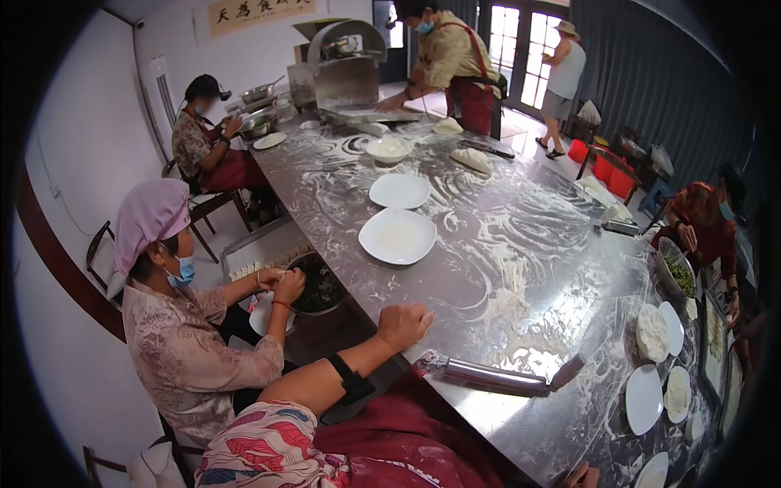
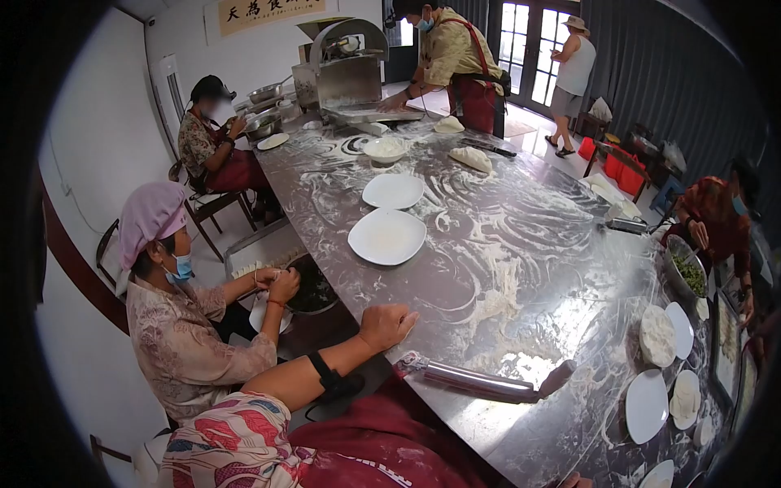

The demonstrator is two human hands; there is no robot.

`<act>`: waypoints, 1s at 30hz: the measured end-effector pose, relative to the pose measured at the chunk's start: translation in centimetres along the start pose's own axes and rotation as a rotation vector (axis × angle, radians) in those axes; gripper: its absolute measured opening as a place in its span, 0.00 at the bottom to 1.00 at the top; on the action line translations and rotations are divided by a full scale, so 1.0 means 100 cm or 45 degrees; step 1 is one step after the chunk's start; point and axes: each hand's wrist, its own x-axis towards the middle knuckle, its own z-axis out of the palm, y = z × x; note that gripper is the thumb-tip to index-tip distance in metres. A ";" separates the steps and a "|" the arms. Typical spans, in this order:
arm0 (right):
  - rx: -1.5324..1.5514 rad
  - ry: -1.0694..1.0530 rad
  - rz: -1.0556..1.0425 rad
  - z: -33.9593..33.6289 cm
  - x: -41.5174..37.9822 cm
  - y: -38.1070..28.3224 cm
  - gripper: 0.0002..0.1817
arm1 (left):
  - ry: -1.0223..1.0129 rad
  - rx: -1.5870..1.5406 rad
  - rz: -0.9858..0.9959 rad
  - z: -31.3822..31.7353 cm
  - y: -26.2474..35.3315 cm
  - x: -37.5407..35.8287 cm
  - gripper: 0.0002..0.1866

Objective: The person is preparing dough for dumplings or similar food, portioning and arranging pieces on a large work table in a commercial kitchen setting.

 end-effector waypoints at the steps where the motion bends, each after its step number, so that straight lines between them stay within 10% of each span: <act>1: -0.006 0.001 -0.004 0.000 0.000 0.000 0.15 | -0.015 0.007 -0.003 -0.001 0.001 0.000 0.19; 30: -0.087 -0.043 -0.017 0.001 -0.002 0.004 0.15 | 0.022 0.008 0.033 0.003 -0.002 -0.001 0.20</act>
